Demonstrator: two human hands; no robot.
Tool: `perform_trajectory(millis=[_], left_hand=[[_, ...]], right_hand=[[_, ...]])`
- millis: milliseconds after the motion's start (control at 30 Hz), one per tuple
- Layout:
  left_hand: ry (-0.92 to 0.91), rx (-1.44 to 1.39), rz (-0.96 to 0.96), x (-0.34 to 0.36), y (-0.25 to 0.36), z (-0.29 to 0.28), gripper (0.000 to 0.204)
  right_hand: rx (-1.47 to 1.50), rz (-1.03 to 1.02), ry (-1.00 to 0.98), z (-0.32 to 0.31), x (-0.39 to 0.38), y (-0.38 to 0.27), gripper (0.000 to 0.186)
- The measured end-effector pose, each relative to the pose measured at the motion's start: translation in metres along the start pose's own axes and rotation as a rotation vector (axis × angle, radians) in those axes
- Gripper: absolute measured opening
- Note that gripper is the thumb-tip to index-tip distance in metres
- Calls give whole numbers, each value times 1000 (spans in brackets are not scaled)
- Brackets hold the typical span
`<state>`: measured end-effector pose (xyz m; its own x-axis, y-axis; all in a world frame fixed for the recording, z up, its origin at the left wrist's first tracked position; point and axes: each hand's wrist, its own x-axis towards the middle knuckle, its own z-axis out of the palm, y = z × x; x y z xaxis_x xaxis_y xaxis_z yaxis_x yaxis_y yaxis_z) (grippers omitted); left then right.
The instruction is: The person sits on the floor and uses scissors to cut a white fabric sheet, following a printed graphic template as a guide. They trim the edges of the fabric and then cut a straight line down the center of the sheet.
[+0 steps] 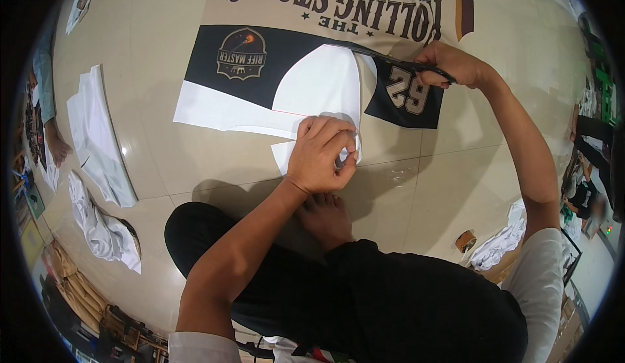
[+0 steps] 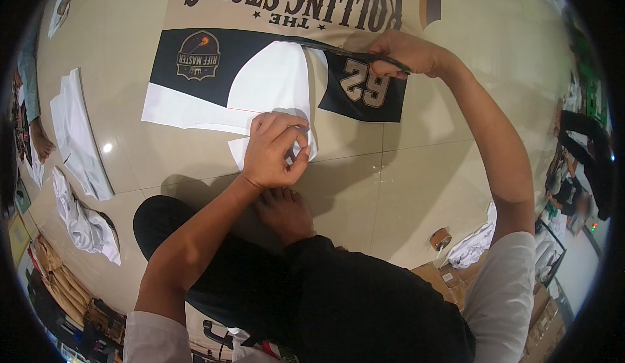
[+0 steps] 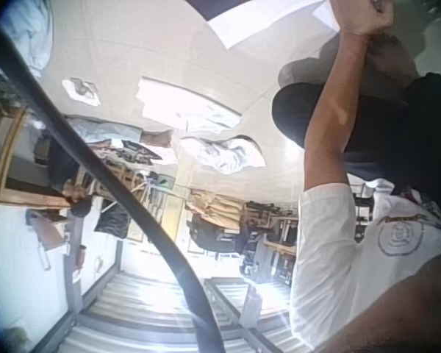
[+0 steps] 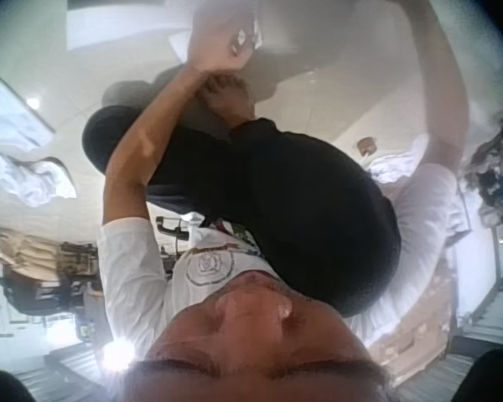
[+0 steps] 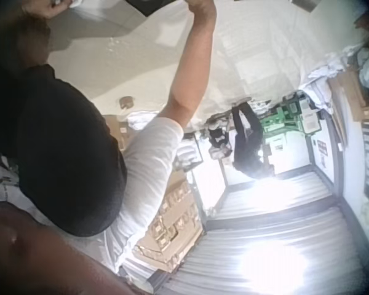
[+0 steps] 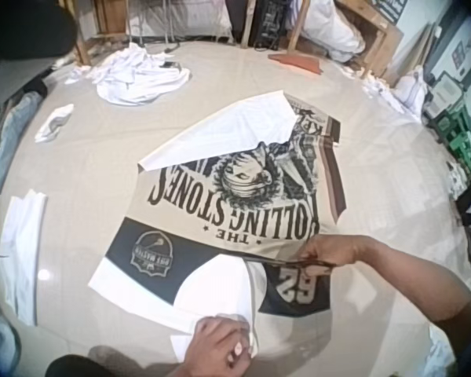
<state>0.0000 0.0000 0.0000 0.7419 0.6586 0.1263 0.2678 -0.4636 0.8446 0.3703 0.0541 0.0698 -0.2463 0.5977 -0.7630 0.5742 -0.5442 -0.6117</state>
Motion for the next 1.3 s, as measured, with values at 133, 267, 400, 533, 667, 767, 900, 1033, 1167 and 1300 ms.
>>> perform_trajectory(millis=[133, 267, 400, 533, 667, 767, 900, 1033, 1167, 1300], left_hand=[[13, -5, 8, 2, 0, 3, 14], [12, -3, 6, 1, 0, 2, 13], [29, 12, 20, 2, 1, 2, 14], [17, 4, 11, 1, 0, 1, 14], [5, 1, 4, 1, 1, 0, 14], [6, 2, 1, 1, 1, 0, 14], [9, 8, 7, 1, 0, 1, 14], [9, 2, 7, 0, 0, 0, 14], [32, 2, 21, 0, 0, 0, 14], [35, 5, 22, 1, 0, 1, 14]], right_hand=[[-20, 7, 8, -3, -2, -2, 26], [-40, 22, 6, -4, 0, -1, 26], [-40, 5, 10, -3, 0, 0, 28], [-56, 10, 15, -3, 0, -2, 28], [-59, -1, 16, -3, -1, -5, 27], [-57, 13, 20, -1, -1, -5, 27], [-21, 17, 0, 1, 3, -7, 26], [-12, 18, 9, 3, 6, -9, 23], [-7, 35, 3, 4, 9, -10, 22], [17, 25, -9, 4, 13, -10, 22]])
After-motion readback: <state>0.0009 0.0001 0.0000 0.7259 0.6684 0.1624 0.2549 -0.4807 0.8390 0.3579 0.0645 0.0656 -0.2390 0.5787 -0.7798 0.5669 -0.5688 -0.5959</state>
